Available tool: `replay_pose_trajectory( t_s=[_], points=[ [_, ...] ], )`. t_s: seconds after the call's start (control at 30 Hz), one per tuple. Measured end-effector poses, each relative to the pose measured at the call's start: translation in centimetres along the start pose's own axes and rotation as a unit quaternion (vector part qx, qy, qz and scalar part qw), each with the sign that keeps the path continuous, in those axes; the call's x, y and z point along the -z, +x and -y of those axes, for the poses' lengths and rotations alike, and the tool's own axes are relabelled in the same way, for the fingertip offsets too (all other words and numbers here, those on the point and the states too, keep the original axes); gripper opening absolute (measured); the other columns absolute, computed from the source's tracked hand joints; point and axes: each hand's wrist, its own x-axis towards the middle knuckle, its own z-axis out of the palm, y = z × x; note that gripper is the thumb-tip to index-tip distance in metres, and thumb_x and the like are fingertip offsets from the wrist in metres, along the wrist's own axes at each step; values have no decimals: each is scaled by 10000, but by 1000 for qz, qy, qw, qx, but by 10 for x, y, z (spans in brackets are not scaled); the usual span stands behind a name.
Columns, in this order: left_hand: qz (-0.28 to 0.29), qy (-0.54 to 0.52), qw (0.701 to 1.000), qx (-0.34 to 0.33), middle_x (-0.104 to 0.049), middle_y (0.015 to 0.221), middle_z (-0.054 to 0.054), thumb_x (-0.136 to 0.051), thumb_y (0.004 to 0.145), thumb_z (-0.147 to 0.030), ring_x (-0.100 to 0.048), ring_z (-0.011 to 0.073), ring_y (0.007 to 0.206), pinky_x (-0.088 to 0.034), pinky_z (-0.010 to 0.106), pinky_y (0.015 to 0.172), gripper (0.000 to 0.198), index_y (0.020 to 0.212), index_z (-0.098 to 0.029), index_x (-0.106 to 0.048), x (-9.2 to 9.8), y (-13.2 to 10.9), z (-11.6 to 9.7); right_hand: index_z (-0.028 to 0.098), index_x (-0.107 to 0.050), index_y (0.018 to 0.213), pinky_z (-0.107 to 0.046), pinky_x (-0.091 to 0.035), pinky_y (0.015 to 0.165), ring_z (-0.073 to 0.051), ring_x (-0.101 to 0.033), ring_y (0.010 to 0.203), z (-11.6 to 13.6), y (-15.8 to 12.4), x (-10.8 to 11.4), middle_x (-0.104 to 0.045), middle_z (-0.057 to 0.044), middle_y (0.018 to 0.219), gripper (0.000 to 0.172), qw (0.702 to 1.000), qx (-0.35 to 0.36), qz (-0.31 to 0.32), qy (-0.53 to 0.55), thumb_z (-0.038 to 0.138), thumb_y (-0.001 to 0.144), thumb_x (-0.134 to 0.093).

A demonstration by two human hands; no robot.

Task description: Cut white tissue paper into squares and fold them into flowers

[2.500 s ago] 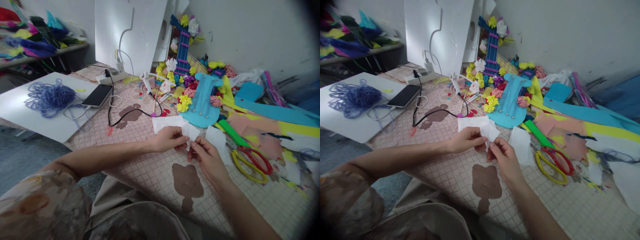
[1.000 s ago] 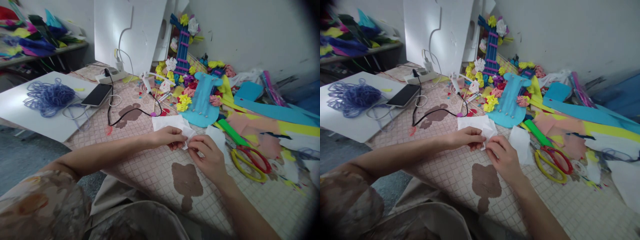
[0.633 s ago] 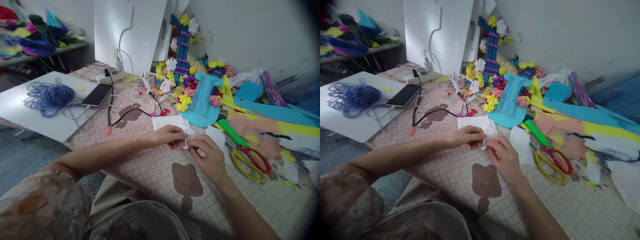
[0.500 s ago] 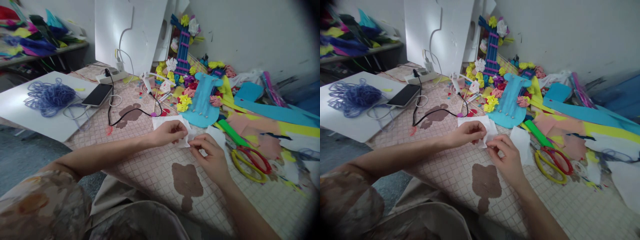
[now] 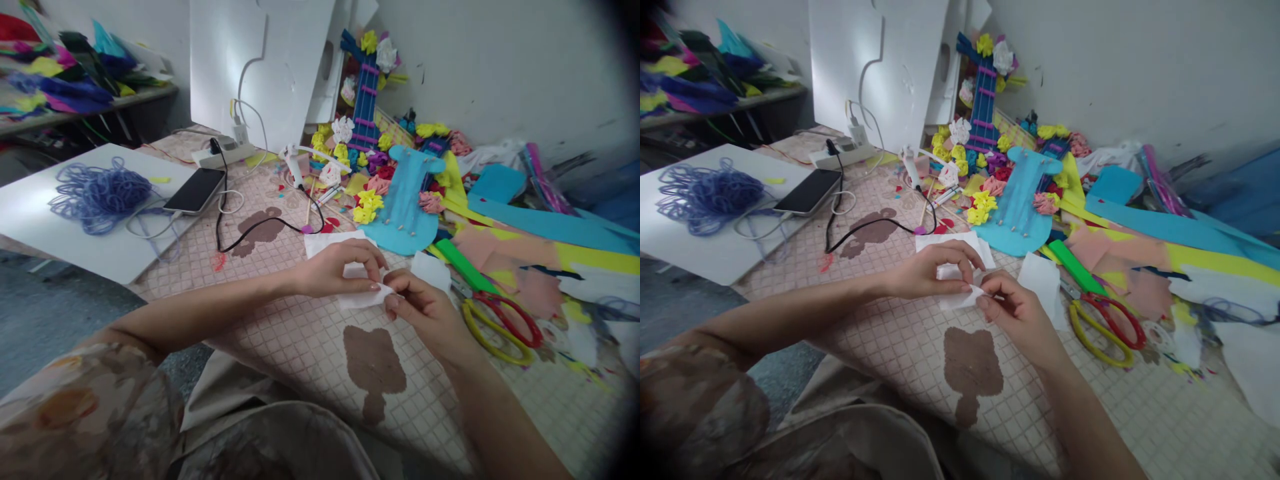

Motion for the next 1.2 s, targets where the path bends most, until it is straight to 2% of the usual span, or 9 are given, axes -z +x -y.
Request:
replay_pose_trajectory(
  t_s=[0.13, 0.27, 0.37, 0.47, 0.57, 0.7, 0.83, 1.1, 1.2],
  points=[
    [-6, -36, 999, 16, -616, 1060, 87, -639, 757, -212, -550, 181, 1016, -386, 340, 962, 42, 742, -174, -626, 2, 0, -5, 221, -597, 827, -246, -453, 518, -112, -505, 626, -1, -1, 1, -533, -13, 866, 105, 997, -23, -15, 71, 323, 809, -613],
    [15, -124, 991, 52, -637, 953, 84, -634, 766, -245, -579, 159, 924, -430, 319, 892, 101, 786, -149, -614, 1, -2, -3, 220, -598, 850, -255, -446, 536, -113, -494, 596, 0, -2, 1, -535, 3, 756, 98, 993, -35, 4, 115, 315, 837, -583],
    [22, -213, 971, 101, -631, 856, 61, -644, 762, -281, -581, 122, 816, -455, 280, 802, 174, 812, -124, -590, -3, -2, 2, 221, -590, 868, -263, -445, 544, -123, -504, 593, -1, -3, 1, -547, 7, 698, 97, 992, -41, 5, 121, 313, 852, -565],
    [5, -291, 945, 150, -604, 754, 17, -685, 728, -299, -556, 80, 706, -449, 234, 702, 226, 795, -120, -564, -7, -2, 6, 222, -584, 849, -267, -449, 534, -129, -510, 583, -2, -3, 1, -554, 9, 667, 106, 992, -29, -22, 117, 327, 848, -566],
    [-10, -346, 923, 167, -593, 729, -3, -719, 692, -274, -551, 63, 675, -437, 216, 672, 257, 827, -118, -566, -10, 0, 6, 223, -580, 837, -266, -459, 533, -130, -524, 584, -3, -2, -1, -562, 9, 664, 98, 992, -22, -46, 113, 321, 837, -581],
    [14, -361, 913, 188, -611, 733, -2, -737, 670, -222, -571, 71, 680, -445, 220, 674, 297, 907, -118, -591, -10, 1, 5, 223, -581, 845, -268, -470, 542, -132, -535, 605, -4, -1, -3, -568, 2, 700, 91, 994, -21, -48, 100, 314, 842, -575],
    [31, -359, 913, 192, -629, 757, 10, -729, 677, -227, -574, 72, 691, -449, 221, 699, 211, 808, -103, -618, -10, 0, 6, 233, -585, 865, -267, -475, 543, -129, -543, 605, -5, -1, -4, -583, 2, 734, 85, 993, -20, -53, 108, 314, 845, -572],
    [-2, -413, 888, 200, -636, 757, 18, -738, 671, -221, -587, 79, 697, -456, 229, 703, 225, 777, -95, -584, -9, 2, 9, 245, -599, 850, -248, -454, 544, -116, -539, 616, -3, 2, -6, -603, 3, 791, 44, 984, -1, -60, 168, 285, 844, -583],
    [-8, -414, 889, 194, -633, 743, 16, -742, 665, -211, -590, 79, 694, -462, 229, 702, 229, 773, -92, -578, -10, 2, 8, 237, -611, 838, -246, -460, 549, -115, -544, 624, -1, 2, -7, -600, -1, 785, 58, 983, -4, -61, 174, 291, 837, -590]
  ],
)
